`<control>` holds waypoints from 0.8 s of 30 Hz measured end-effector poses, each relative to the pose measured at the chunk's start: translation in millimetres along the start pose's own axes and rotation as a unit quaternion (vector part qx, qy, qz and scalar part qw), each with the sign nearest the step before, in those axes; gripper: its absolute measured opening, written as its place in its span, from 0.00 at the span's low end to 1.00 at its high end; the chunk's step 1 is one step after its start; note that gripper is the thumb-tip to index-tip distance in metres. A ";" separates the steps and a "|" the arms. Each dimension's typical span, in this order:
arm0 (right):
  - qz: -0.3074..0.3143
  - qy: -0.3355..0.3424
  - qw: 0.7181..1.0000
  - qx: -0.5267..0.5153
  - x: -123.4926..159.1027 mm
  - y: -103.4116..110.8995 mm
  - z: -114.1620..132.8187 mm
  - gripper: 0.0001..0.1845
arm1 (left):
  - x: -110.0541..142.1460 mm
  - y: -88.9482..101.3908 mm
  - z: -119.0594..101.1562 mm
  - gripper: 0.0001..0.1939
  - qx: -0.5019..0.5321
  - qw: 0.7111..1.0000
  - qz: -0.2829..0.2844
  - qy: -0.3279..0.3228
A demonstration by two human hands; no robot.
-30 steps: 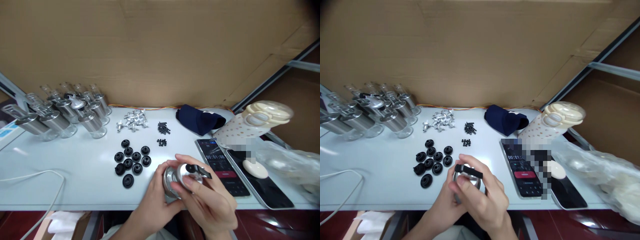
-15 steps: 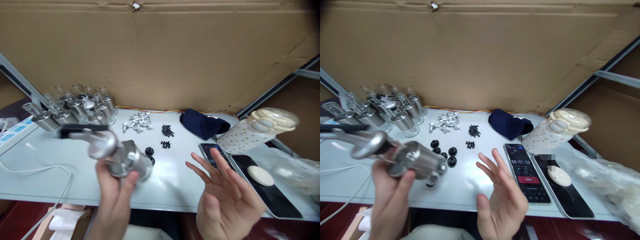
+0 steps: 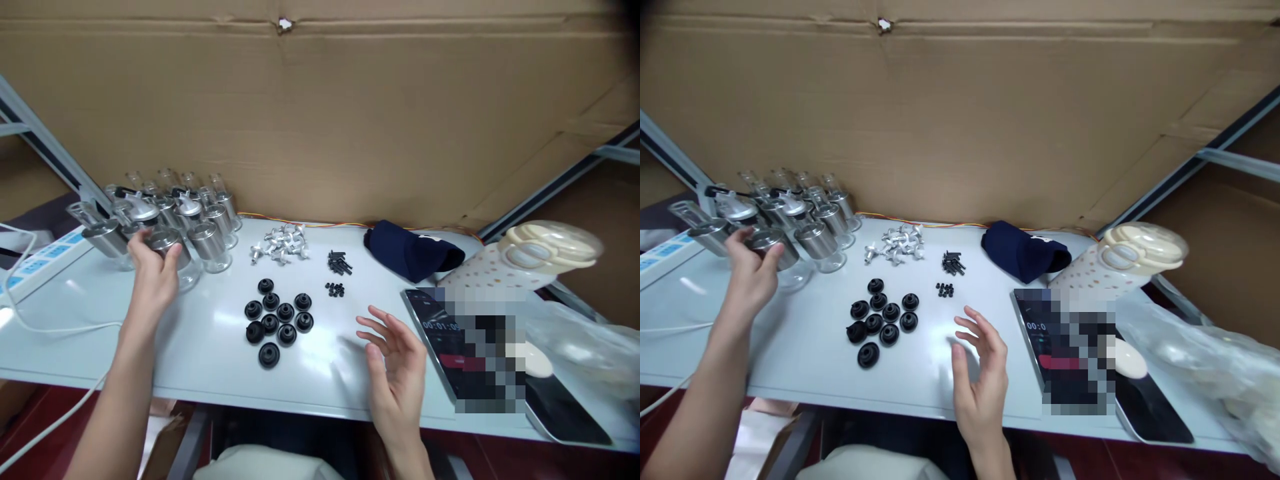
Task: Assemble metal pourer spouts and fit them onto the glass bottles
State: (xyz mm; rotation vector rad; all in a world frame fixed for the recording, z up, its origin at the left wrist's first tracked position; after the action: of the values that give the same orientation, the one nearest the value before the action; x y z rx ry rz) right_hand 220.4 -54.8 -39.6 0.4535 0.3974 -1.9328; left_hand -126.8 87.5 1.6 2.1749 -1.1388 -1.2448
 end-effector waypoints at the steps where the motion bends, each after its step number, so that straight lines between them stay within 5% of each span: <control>1: 0.002 -0.002 1.000 0.002 0.0 0.2 -0.9 0.18 | -3.5 -0.1 -1.5 0.31 -0.018 1.000 0.005 0.009; 11: 0.015 -0.003 1.000 0.006 0.7 2.2 -3.7 0.18 | -22.3 -7.4 -7.9 0.32 -0.071 0.994 0.073 0.024; 24: 0.034 -0.028 0.998 0.048 1.7 4.0 -7.0 0.17 | -19.6 5.7 -16.2 0.35 -0.183 0.981 0.049 0.027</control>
State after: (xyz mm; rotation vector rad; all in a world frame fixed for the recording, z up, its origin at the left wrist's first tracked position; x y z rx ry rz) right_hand 224.5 -54.4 -46.8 0.4669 0.2506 -1.8992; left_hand -121.1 98.7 24.4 1.8458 -0.8996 -1.2332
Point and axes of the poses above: each hand's wrist, its own x-axis away from the middle knuckle, its own y-axis out of the back of the hand, z = x × y, the point moved 3 cm from there along -x, towards the middle knuckle, and after that the axes turned 9 degrees about -x, right-handed, at the moved point
